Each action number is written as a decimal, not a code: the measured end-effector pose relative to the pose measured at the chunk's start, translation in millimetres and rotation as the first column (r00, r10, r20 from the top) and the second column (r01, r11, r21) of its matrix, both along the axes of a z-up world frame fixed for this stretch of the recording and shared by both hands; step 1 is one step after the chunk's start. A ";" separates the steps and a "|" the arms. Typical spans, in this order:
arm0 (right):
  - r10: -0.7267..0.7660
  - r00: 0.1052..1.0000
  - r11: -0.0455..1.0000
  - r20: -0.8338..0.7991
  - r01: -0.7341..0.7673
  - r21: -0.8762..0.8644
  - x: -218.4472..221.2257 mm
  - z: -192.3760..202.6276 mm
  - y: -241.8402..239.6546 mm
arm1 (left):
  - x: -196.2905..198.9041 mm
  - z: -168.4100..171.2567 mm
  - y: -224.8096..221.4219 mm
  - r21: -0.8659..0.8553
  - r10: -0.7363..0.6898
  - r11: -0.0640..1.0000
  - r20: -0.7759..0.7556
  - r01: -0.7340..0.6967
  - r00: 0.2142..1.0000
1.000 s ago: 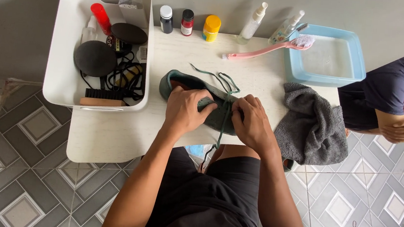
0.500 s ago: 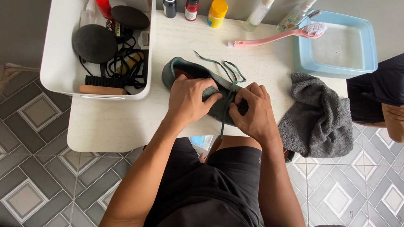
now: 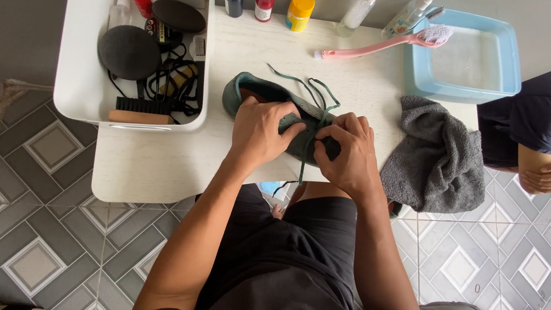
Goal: A person is unlacing a green sneaker, pulling the laces through each eyelet until they are completely removed.
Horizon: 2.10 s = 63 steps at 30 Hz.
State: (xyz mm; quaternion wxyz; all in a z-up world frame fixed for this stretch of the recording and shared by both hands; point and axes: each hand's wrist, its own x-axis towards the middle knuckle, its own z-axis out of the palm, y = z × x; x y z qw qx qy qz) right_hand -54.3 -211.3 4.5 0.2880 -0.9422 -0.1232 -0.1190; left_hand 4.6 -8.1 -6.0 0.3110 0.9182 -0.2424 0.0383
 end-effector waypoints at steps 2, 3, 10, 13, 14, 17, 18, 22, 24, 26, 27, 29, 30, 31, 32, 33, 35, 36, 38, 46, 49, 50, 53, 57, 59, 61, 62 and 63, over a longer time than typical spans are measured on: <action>-0.025 1.000 0.999 0.011 0.026 -0.048 -5.3 0.9 2.7 | -1.1 -0.8 0.4 -0.006 -0.004 1.000 0.011 0.005 1.000; -0.038 0.999 0.997 -0.011 0.037 -0.070 -7.4 2.2 3.8 | -1.7 -1.3 0.7 -0.013 -0.010 1.000 0.005 0.010 1.000; 0.051 0.970 0.999 -0.238 -0.054 -0.002 -14.9 26.7 -5.5 | -1.3 3.3 1.0 -0.022 -0.020 1.000 -0.008 0.020 1.000; -0.019 0.994 0.999 -0.107 0.014 -0.050 -14.8 23.2 -9.4 | -0.6 1.6 0.9 -0.027 -0.025 0.999 -0.007 0.025 1.000; -0.023 0.994 0.999 -0.103 0.018 -0.050 -15.2 27.0 -6.2 | 0.3 2.2 1.1 -0.027 -0.029 0.999 -0.004 0.029 1.000; -0.039 0.997 0.994 -0.070 0.032 -0.105 -17.6 30.7 0.2 | -1.0 1.5 1.0 -0.020 -0.031 0.999 -0.024 0.031 0.999; -0.049 0.997 0.988 -0.063 0.039 -0.150 -16.8 28.2 1.0 | -1.1 1.5 1.2 -0.019 -0.027 0.999 -0.022 0.027 0.999; -0.048 0.998 0.980 -0.036 0.040 -0.196 -16.4 18.9 -2.7 | -3.0 0.9 1.8 -0.025 -0.024 0.999 -0.027 0.024 0.999; 0.023 0.995 0.990 -0.092 -0.035 -0.134 -19.4 32.8 -3.3 | -3.3 4.3 2.3 -0.022 -0.026 0.999 -0.028 0.026 0.999; 0.092 0.986 0.992 -0.140 -0.102 -0.068 -22.1 41.2 -6.2 | -3.9 7.1 2.4 -0.019 -0.032 0.999 -0.025 0.032 0.999; 0.116 0.977 0.993 -0.178 -0.119 -0.006 -22.8 43.2 -8.6 | -3.9 8.7 2.6 -0.023 -0.026 0.999 -0.035 0.025 0.999; 0.139 0.968 0.990 -0.207 -0.130 0.055 -24.4 40.9 -13.6 | -5.1 9.3 2.1 -0.027 -0.023 0.999 -0.039 0.022 0.999; 0.095 0.981 0.995 -0.170 -0.092 0.030 -23.5 36.8 -15.9 | -4.5 9.1 1.7 -0.019 -0.021 1.000 -0.047 0.021 0.999; 0.052 0.990 0.999 -0.131 -0.052 0.006 -22.6 32.6 -18.1 | -3.8 8.7 1.4 -0.011 -0.020 1.000 -0.055 0.019 0.998; 0.053 0.991 0.999 -0.124 -0.052 0.007 -21.5 35.3 -14.5 | -3.1 9.6 1.0 -0.011 -0.019 1.000 -0.049 0.019 0.999; 0.022 0.996 1.000 -0.091 -0.024 -0.019 -20.4 37.6 -10.6 | -2.5 10.2 0.9 -0.011 -0.013 1.000 -0.048 0.012 0.999; -0.005 0.998 0.999 -0.063 0.003 -0.041 -22.5 35.4 -2.9 | -5.4 8.1 1.4 -0.009 -0.003 1.000 -0.053 0.003 0.999; -0.031 0.997 0.995 -0.072 0.024 -0.095 -21.8 32.7 0.0 | -4.4 7.6 1.0 -0.014 -0.004 1.000 -0.059 0.003 0.998; -0.057 0.996 0.988 -0.072 0.046 -0.148 -20.9 24.4 2.4 | -4.1 7.2 0.7 -0.018 -0.004 1.000 -0.057 0.003 0.998; -0.227 0.972 0.945 -0.057 0.206 -0.252 -17.1 0.3 6.3 | -5.1 6.0 0.4 -0.013 0.004 1.000 -0.062 -0.005 0.998; -0.249 0.967 0.941 -0.045 0.231 -0.248 -10.7 -15.4 6.6 | -7.6 5.9 0.4 -0.020 0.010 1.000 -0.071 -0.011 0.997; -0.249 0.967 0.941 -0.045 0.231 -0.247 -10.5 -17.9 6.2 | -7.9 6.1 0.7 -0.019 0.009 1.000 -0.071 -0.011 0.997; -0.218 0.975 0.940 -0.050 0.197 -0.277 -17.8 -11.8 6.4 | -10.8 4.1 1.2 -0.003 0.018 1.000 -0.084 -0.018 0.996; -0.031 0.963 0.965 -0.266 -0.041 -0.260 -38.9 36.8 11.1 | -11.9 3.5 3.7 -0.005 0.028 1.000 -0.078 -0.028 0.997; 0.026 0.930 0.965 -0.367 -0.119 -0.234 -47.6 52.5 9.5 | -12.5 4.8 3.5 -0.012 0.026 1.000 -0.074 -0.027 0.997; -0.002 0.904 0.956 -0.428 -0.123 -0.265 -53.5 62.8 6.0 | -11.5 9.2 3.3 0.009 0.018 1.000 -0.115 -0.017 0.993; -0.007 0.904 0.957 -0.428 -0.118 -0.266 -52.5 68.7 7.1 | -11.5 8.6 2.7 0.007 0.013 1.000 -0.115 -0.013 0.993; -0.045 0.918 0.959 -0.394 -0.070 -0.274 -51.6 74.8 8.3 | -11.7 8.1 2.2 0.015 0.015 1.000 -0.109 -0.013 0.994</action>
